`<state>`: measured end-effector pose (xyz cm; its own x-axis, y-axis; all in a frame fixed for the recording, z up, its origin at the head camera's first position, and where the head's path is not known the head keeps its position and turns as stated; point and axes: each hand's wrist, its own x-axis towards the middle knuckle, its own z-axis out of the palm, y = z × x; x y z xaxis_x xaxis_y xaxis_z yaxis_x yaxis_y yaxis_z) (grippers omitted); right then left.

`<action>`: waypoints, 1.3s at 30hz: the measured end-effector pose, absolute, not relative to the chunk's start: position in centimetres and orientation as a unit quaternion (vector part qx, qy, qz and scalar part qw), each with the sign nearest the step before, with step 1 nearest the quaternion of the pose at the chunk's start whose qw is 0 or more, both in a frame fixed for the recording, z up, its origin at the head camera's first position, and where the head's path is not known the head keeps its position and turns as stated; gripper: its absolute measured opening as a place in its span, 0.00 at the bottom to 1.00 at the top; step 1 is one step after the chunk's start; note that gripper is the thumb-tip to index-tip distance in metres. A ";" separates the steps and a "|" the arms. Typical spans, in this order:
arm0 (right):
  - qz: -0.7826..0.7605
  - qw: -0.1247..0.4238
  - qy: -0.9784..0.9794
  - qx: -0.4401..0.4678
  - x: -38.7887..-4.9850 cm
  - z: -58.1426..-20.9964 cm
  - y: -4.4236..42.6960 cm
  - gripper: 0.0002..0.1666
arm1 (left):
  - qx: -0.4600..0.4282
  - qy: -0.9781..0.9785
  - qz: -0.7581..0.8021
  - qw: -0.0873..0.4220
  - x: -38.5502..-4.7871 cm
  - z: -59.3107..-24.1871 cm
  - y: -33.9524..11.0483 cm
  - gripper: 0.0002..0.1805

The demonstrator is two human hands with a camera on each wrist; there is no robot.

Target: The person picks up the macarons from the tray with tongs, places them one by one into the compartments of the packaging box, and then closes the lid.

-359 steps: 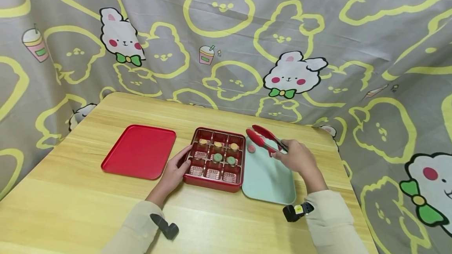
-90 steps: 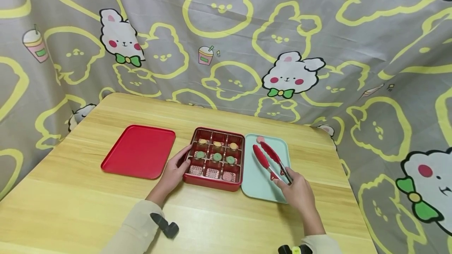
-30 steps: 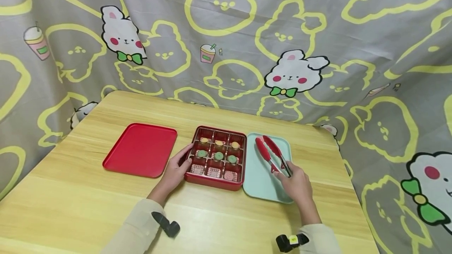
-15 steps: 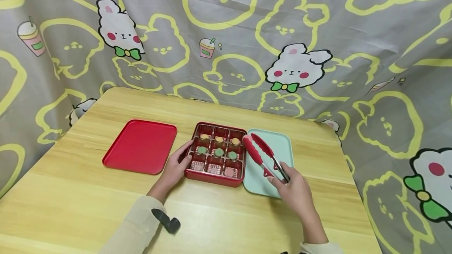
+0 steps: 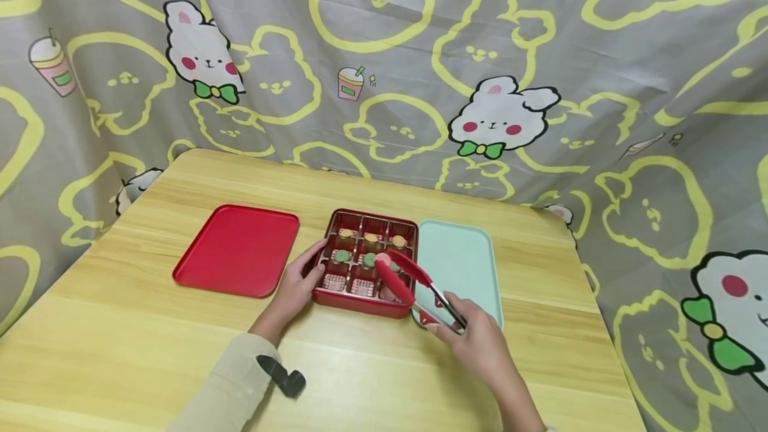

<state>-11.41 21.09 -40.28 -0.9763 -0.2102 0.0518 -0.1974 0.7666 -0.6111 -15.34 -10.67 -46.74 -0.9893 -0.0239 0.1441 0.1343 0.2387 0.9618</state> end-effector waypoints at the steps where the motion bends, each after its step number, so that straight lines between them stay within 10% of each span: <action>1: -0.327 0.018 0.939 -0.108 -11.3 -40.3 20.9 0.34 | -0.035 -0.785 -0.615 0.066 -15.3 -46.8 -10.7 0.27; 39: -0.356 0.021 0.934 -0.001 -11.8 -41.4 24.9 0.38 | -0.029 -0.787 -0.612 0.068 -15.4 -46.9 -10.6 0.27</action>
